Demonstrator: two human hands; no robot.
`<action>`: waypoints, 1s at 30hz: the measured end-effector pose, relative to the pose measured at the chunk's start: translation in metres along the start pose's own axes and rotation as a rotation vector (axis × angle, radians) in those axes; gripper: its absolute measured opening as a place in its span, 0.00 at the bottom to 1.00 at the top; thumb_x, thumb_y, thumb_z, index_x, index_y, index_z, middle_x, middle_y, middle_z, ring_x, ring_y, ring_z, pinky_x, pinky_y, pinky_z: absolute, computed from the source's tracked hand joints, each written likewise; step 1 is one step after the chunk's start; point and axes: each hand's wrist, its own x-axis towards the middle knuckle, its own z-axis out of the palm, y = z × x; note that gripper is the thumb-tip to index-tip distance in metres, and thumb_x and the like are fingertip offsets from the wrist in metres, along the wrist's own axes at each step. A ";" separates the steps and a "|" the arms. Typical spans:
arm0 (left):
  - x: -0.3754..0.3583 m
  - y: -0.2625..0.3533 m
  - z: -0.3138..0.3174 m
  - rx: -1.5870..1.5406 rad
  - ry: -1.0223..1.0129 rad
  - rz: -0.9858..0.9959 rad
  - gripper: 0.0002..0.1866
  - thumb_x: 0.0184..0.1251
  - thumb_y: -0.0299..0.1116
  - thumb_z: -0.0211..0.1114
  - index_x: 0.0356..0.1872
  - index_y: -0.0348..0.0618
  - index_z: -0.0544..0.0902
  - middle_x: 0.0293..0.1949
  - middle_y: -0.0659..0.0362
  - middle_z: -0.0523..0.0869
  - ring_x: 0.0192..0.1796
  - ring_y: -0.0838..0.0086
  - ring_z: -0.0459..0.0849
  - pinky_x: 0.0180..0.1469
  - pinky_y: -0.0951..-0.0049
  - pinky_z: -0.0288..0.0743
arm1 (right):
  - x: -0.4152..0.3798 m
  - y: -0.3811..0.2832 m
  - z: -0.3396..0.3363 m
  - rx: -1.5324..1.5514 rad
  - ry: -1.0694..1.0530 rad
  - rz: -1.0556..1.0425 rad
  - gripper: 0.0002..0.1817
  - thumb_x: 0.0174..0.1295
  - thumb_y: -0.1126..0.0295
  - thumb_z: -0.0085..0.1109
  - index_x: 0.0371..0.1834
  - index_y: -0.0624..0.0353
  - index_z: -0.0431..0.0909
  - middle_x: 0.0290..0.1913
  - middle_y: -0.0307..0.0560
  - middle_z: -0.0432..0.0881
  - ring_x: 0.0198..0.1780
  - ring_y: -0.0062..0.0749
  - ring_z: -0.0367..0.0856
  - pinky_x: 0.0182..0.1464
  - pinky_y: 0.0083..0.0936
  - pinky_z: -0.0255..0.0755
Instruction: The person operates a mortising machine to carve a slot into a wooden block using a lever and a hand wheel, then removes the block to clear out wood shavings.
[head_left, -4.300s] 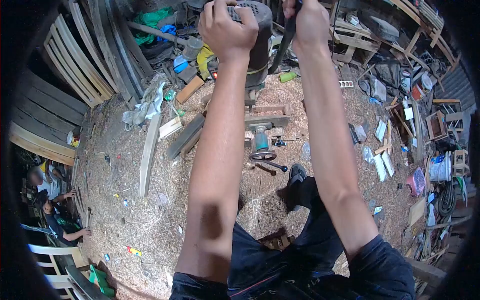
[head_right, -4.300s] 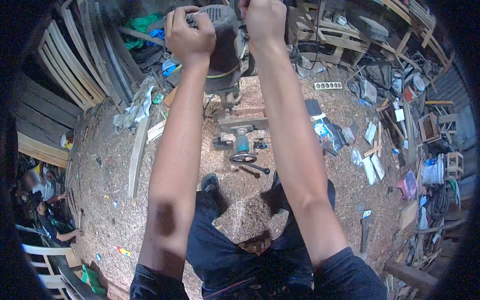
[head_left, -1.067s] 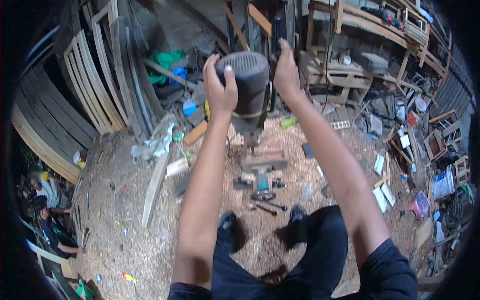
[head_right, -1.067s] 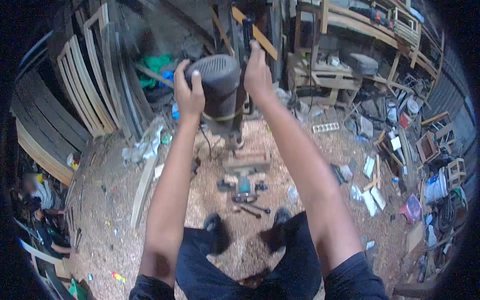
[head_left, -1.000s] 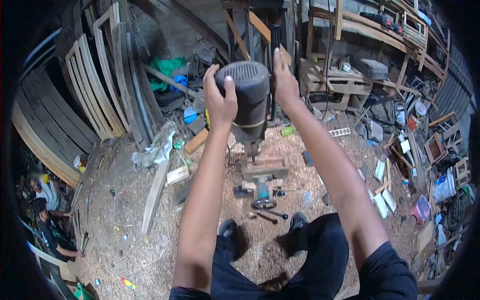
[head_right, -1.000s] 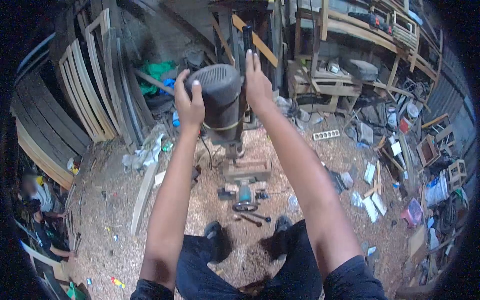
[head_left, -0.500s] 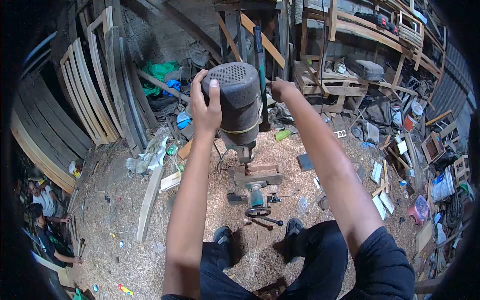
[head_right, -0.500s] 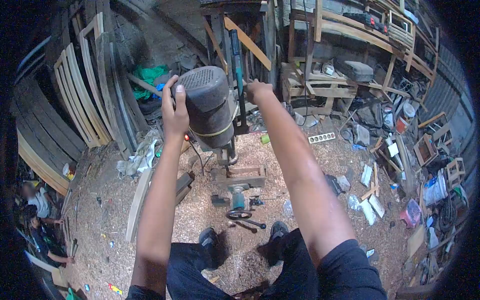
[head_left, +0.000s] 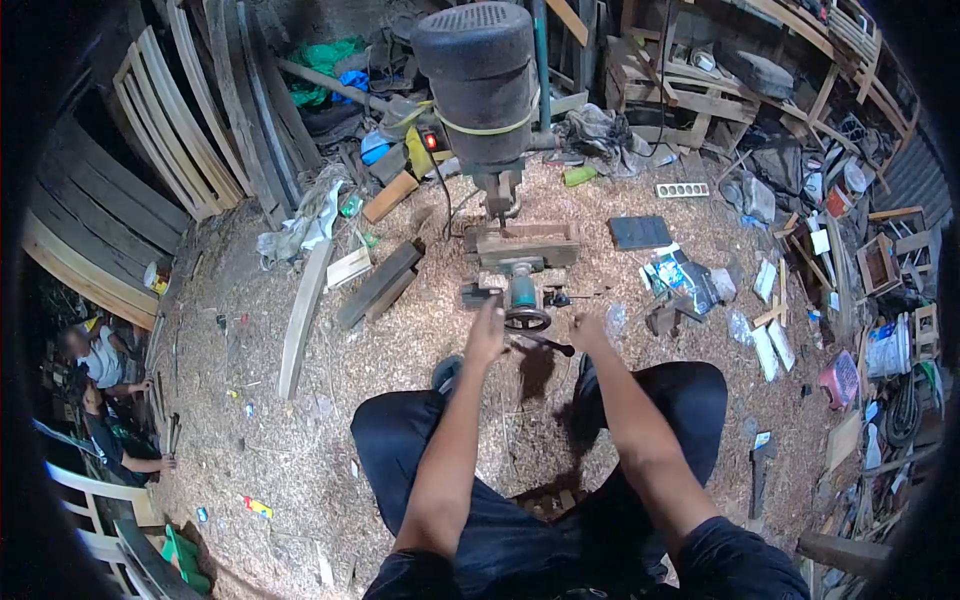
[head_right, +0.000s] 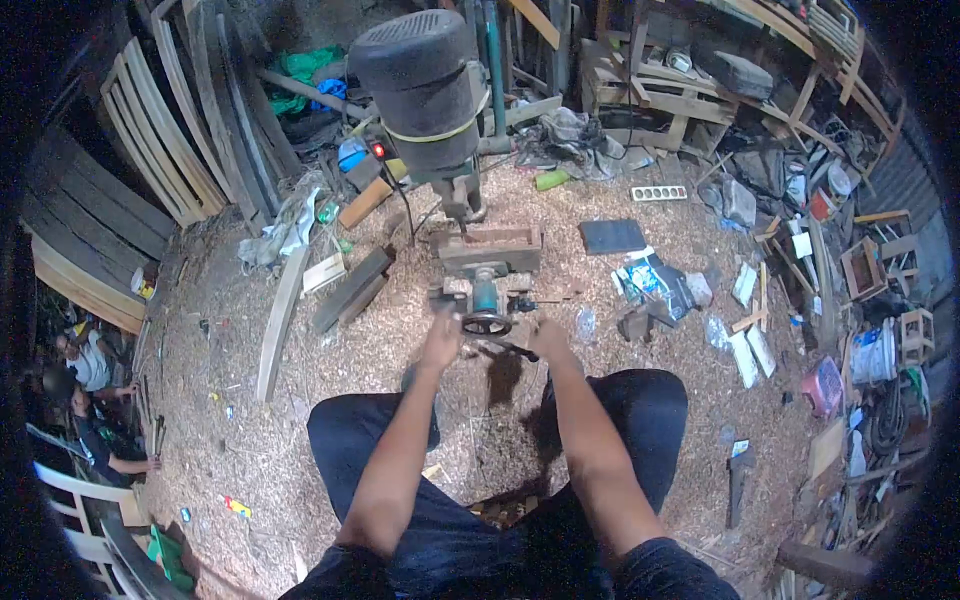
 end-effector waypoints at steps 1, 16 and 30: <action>-0.008 0.001 0.003 0.003 -0.090 -0.028 0.27 0.75 0.36 0.54 0.71 0.35 0.65 0.69 0.37 0.69 0.71 0.44 0.67 0.74 0.59 0.58 | -0.009 0.010 0.028 -0.043 -0.084 0.027 0.23 0.62 0.63 0.55 0.55 0.69 0.76 0.51 0.74 0.80 0.55 0.66 0.78 0.58 0.46 0.74; -0.029 -0.008 0.023 0.053 -0.162 0.091 0.37 0.76 0.36 0.52 0.78 0.35 0.45 0.76 0.36 0.53 0.79 0.48 0.51 0.77 0.63 0.51 | -0.041 0.040 0.104 0.045 -0.394 0.052 0.56 0.63 0.59 0.57 0.73 0.82 0.24 0.75 0.88 0.32 0.78 0.72 0.40 0.79 0.34 0.44; 0.052 0.137 -0.065 -0.026 0.488 0.325 0.17 0.73 0.33 0.54 0.58 0.36 0.78 0.53 0.45 0.81 0.58 0.50 0.77 0.63 0.54 0.67 | -0.022 -0.125 -0.110 0.673 0.750 -0.263 0.23 0.68 0.68 0.53 0.63 0.71 0.71 0.55 0.64 0.79 0.57 0.52 0.80 0.60 0.38 0.72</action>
